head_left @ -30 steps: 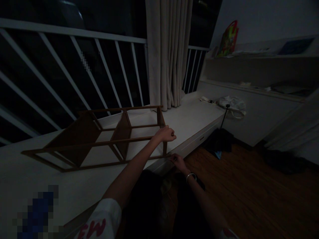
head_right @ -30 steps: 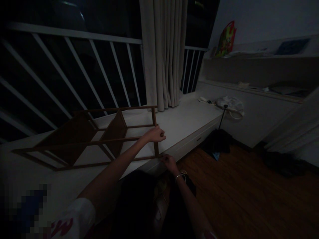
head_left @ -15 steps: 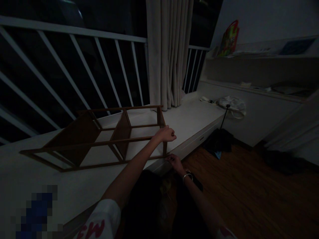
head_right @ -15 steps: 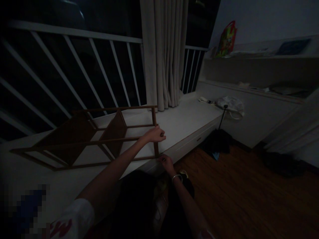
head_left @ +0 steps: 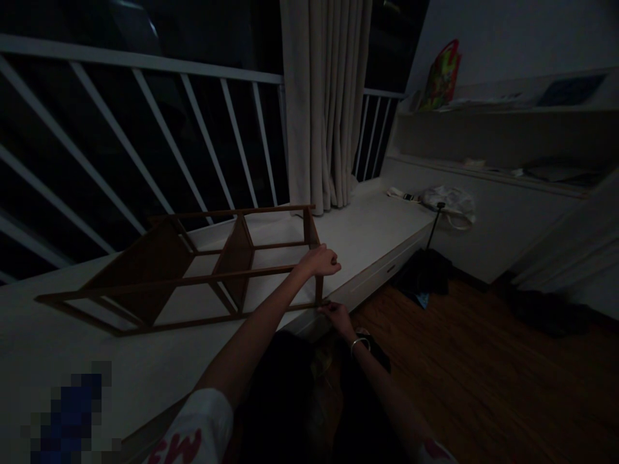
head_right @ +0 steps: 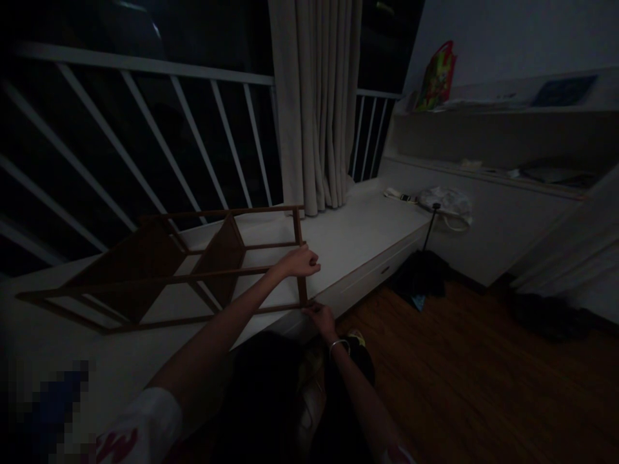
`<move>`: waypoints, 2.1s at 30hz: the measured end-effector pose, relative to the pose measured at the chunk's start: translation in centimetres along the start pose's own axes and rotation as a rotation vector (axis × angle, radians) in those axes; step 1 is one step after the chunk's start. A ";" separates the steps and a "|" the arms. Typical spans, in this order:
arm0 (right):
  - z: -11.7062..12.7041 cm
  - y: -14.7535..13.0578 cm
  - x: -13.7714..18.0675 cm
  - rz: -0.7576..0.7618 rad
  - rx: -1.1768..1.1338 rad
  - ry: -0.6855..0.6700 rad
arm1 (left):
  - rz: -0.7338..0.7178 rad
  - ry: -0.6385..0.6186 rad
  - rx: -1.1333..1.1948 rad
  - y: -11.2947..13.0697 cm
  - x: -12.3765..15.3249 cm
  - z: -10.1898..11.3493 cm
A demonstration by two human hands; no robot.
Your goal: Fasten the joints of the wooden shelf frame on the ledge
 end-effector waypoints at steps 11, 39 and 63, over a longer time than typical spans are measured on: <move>-1.7 -0.5 1.2 -0.143 -0.332 -0.324 | 0.019 -0.009 -0.001 0.3 0.3 0.4; -1.6 -1.3 1.2 -0.062 0.013 -0.119 | -0.006 0.009 0.006 0.0 -0.2 -0.1; 1.2 -1.7 2.0 0.142 0.761 -0.215 | -0.031 0.027 0.004 -0.1 -0.3 -0.3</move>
Point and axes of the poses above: each hand's wrist, its own x-axis away from the middle knuckle, its own z-axis out of the back of the hand, y = z × x, the point moved 3 cm from there along -x, towards the middle knuckle, and after that the axes turned 9 degrees about -y, right-handed, at the moved point
